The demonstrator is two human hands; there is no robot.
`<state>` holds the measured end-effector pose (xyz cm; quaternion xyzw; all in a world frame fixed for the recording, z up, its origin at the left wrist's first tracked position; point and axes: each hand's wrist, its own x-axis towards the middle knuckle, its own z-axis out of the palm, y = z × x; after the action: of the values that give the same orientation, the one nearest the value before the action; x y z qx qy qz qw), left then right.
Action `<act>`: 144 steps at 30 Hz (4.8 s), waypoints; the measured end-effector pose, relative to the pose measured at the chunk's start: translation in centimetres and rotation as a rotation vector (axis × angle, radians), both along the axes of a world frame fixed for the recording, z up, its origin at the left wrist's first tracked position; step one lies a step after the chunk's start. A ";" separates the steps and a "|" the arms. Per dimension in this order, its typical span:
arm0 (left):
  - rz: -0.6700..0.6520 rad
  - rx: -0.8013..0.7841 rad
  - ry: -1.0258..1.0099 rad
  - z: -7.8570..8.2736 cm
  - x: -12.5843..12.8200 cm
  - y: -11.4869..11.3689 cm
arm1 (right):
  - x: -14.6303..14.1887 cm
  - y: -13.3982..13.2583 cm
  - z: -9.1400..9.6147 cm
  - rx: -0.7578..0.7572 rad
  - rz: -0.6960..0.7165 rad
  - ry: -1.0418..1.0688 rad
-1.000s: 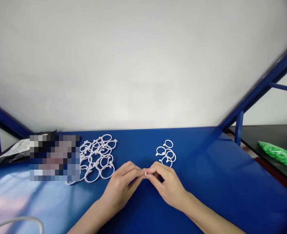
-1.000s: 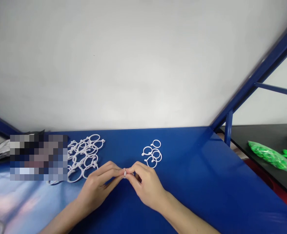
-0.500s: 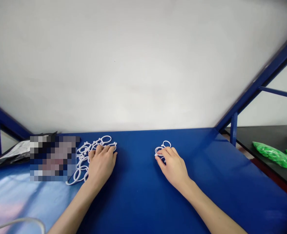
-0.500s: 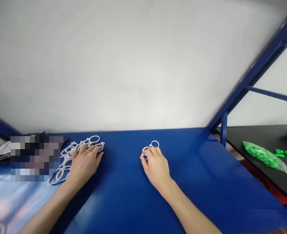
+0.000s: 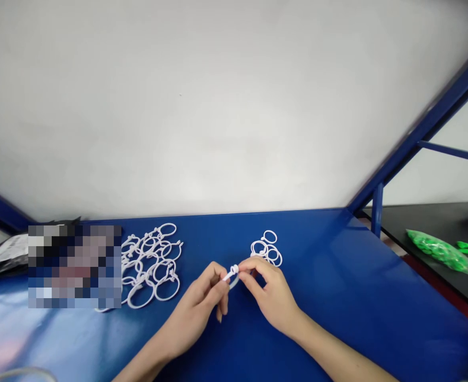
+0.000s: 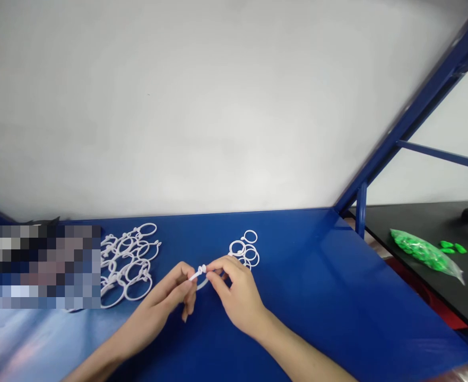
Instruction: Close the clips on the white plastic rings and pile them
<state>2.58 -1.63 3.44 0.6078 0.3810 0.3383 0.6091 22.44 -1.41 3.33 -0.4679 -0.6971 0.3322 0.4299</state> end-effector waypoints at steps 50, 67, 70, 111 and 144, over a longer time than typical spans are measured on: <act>0.443 0.629 0.814 0.3 -3.7 3.7 | 0.9 0.5 -1.0 0.272 -0.123 -0.434; 0.088 0.058 0.153 -0.1 -0.1 0.5 | -0.9 -0.7 -1.3 -0.398 0.011 0.266; 0.080 0.056 0.148 -0.1 -0.1 0.3 | -0.8 -0.7 -1.0 -0.353 0.005 0.229; 0.273 0.807 1.152 0.0 -10.1 5.7 | 3.0 2.1 -0.7 0.174 -0.314 -0.691; -0.063 0.045 0.187 0.8 -1.6 1.1 | -0.9 -0.2 -0.5 -0.317 0.003 -0.013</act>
<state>0.99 -0.53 4.22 0.6618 0.4093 0.2691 0.5674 21.51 -1.59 2.81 -0.5310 -0.6392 0.4356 0.3460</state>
